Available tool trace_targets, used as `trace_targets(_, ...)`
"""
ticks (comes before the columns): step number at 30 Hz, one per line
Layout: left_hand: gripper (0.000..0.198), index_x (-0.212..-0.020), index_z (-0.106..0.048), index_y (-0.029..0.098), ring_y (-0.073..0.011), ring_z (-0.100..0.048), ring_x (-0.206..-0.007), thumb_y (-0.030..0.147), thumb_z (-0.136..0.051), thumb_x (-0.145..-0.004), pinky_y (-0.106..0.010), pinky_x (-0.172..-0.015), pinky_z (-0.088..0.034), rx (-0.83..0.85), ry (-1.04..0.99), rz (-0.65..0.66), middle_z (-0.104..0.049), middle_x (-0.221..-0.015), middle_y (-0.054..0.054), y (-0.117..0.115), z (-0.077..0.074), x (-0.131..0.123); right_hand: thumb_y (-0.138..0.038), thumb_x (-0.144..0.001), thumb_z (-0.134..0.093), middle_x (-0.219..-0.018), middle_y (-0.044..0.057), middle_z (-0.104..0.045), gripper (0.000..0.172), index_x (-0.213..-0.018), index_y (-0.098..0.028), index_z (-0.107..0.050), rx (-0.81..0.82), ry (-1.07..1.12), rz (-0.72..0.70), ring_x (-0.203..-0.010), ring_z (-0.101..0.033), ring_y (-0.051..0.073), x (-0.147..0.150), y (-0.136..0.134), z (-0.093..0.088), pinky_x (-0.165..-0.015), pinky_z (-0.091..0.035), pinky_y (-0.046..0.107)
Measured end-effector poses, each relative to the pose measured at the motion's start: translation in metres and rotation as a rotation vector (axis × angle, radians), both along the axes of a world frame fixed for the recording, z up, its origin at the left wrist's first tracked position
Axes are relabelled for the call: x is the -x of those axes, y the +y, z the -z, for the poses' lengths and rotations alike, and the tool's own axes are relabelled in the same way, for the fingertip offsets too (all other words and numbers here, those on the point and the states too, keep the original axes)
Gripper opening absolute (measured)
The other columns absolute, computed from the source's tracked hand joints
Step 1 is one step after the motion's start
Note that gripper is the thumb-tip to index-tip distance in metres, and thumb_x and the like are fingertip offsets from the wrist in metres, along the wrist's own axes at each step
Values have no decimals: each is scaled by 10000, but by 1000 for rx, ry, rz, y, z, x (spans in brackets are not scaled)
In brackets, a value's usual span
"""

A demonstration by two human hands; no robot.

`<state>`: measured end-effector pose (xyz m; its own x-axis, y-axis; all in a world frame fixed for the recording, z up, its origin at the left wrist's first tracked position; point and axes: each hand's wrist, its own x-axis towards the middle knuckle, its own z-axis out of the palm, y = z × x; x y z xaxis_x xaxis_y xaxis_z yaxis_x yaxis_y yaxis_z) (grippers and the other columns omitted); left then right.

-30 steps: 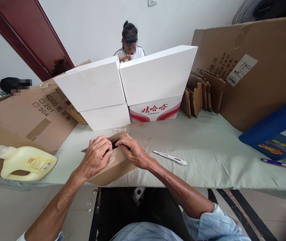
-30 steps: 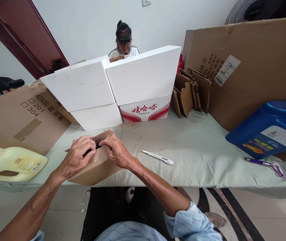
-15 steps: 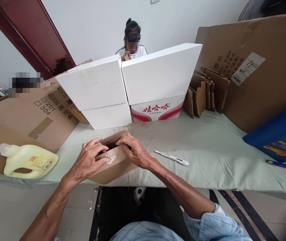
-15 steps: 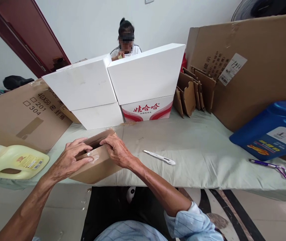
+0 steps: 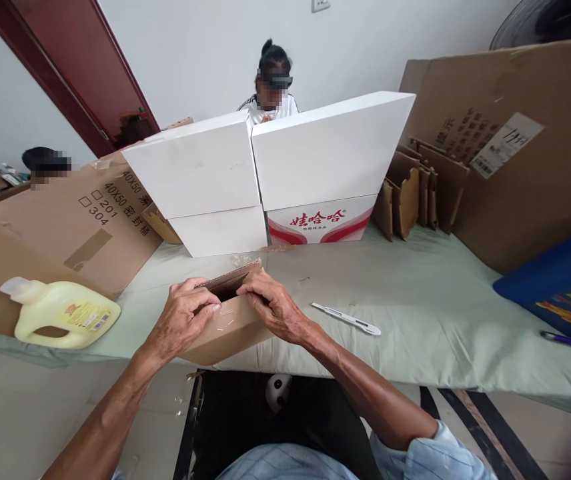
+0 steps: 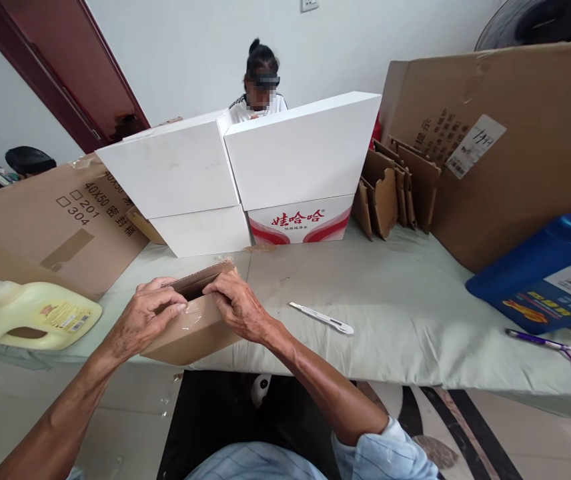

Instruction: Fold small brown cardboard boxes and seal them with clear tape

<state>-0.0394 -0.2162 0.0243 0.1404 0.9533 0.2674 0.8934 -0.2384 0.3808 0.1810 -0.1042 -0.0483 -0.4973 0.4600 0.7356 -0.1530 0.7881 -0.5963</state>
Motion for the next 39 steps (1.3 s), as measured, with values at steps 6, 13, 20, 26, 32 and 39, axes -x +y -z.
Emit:
trace_targets(6, 201, -1094, -776, 218, -275, -718, -1205, 234, -575, -1098, -442, -1052, -532, -295, 43, 73, -805, -1063, -81, -6, 8, 8, -39, -1014, -519, -1008, 52, -705, 281, -1119, -236, -689, -25, 16, -25, -968, -628, 211, -6, -3, 1, -887, -535, 388)
trace_targets(13, 176, -1180, -734, 197, -203, -748, -940, 139, -612, -1067, -322, -821, -579, -369, 210, 44, -780, -1066, -64, -22, 6, 35, -86, -1025, -589, -1012, 54, -698, 189, -1116, -237, -656, -94, -34, 4, -975, -610, 225, -14, -12, 3, -859, -521, 393)
trace_targets(20, 260, -1170, -705, 175, -182, -701, -816, -8, -579, -1037, -329, -750, -513, -527, 487, 226, -763, -963, -68, -35, 11, 25, -68, -1053, -558, -1079, 75, -733, 190, -1142, -225, -616, -216, -130, 92, -966, -623, 221, -26, -32, 8, -879, -490, 409)
trace_targets(26, 274, -1218, -675, 146, -200, -693, -807, -13, -544, -1037, -362, -740, -493, -522, 577, 265, -769, -971, -81, -45, 16, 20, -65, -1034, -583, -1022, 70, -744, 222, -1182, -224, -626, -299, -146, 153, -914, -596, 232, -29, -36, 16, -842, -476, 406)
trace_targets(32, 437, -1387, -633, 175, -206, -705, -872, -27, -491, -1026, -351, -740, -496, -424, 533, 314, -744, -1027, -81, -41, 13, 18, -45, -1006, -598, -1038, 85, -745, 246, -1178, -217, -638, -328, -152, 167, -920, -606, 245, -28, -38, 15, -831, -480, 406)
trace_targets(39, 456, -1409, -626, 165, -215, -673, -874, 0, -505, -1002, -365, -742, -496, -332, 493, 347, -719, -1050, -85, -33, 7, 7, -50, -1005, -589, -1019, 81, -739, 242, -1172, -217, -638, -319, -165, 178, -922, -602, 247, -32, -43, 16, -833, -474, 403)
